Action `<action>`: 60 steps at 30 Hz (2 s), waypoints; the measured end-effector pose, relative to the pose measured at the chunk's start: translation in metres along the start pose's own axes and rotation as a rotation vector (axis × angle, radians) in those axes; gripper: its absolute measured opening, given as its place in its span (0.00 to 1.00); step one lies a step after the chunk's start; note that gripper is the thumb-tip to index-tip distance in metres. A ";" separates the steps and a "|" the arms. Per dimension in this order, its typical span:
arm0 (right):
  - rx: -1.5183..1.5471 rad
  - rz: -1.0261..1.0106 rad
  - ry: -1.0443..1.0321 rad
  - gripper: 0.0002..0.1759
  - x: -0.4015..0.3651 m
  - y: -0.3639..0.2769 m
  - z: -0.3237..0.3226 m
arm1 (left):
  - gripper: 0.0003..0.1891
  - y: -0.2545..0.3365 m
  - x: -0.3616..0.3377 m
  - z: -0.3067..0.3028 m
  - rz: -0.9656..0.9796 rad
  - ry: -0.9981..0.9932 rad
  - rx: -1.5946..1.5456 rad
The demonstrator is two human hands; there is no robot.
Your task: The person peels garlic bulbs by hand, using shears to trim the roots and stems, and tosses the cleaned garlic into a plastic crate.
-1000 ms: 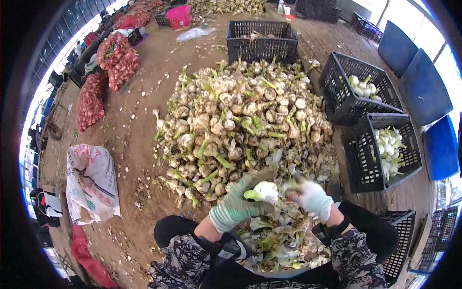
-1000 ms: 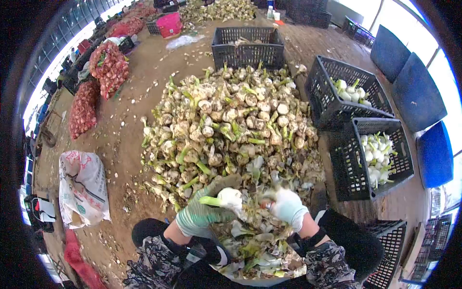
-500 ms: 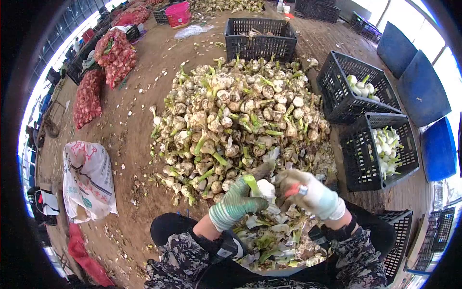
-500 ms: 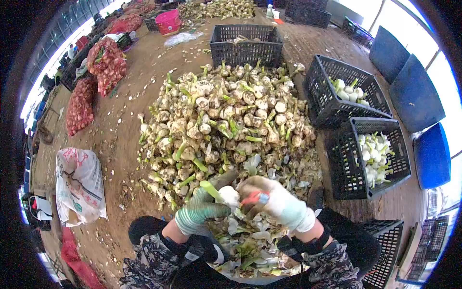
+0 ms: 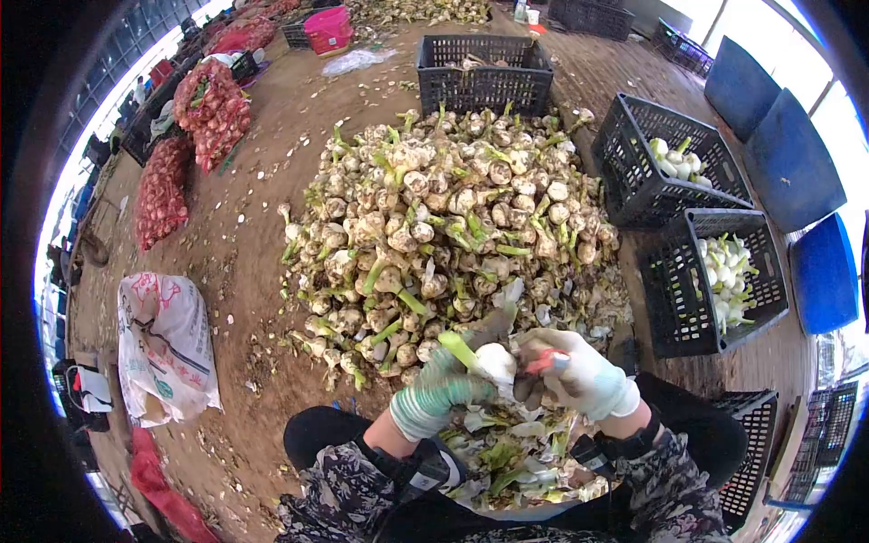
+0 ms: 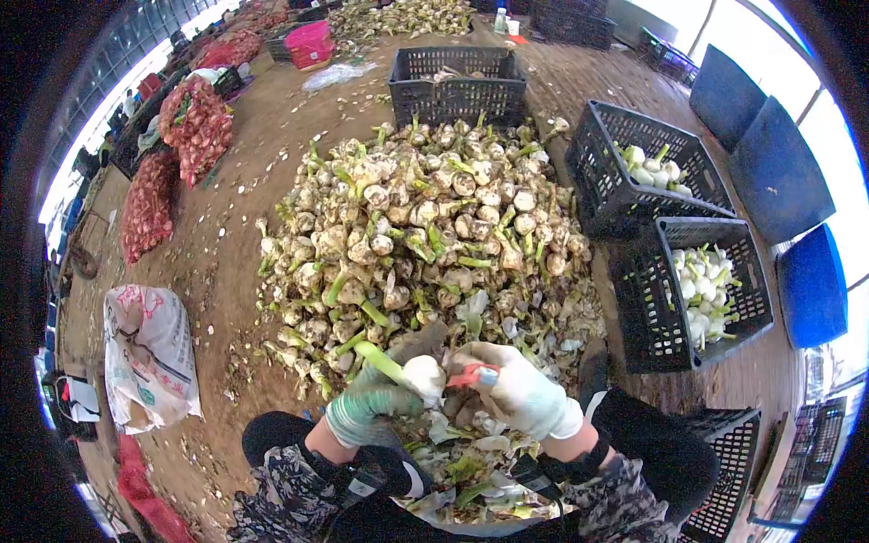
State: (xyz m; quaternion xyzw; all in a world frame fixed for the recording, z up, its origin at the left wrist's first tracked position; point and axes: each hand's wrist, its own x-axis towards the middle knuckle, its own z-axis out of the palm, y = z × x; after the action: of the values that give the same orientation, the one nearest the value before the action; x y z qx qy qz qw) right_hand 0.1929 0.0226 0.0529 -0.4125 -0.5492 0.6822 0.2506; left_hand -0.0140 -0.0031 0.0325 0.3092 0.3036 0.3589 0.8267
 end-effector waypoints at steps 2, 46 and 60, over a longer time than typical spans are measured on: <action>-0.074 -0.204 -0.047 0.22 0.002 0.004 0.003 | 0.35 -0.003 -0.003 0.000 0.007 0.041 0.027; 0.252 -0.206 0.200 0.32 0.009 0.048 0.027 | 0.24 -0.022 0.027 0.000 0.447 0.699 0.040; 0.021 -0.119 0.754 0.14 0.257 0.126 -0.011 | 0.16 -0.008 0.032 -0.033 0.288 1.017 -0.217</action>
State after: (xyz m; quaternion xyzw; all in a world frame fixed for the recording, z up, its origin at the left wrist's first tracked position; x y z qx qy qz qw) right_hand 0.0785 0.1984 -0.1422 -0.5993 -0.4344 0.4723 0.4787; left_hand -0.0166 0.0269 -0.0030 0.0475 0.5812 0.6024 0.5450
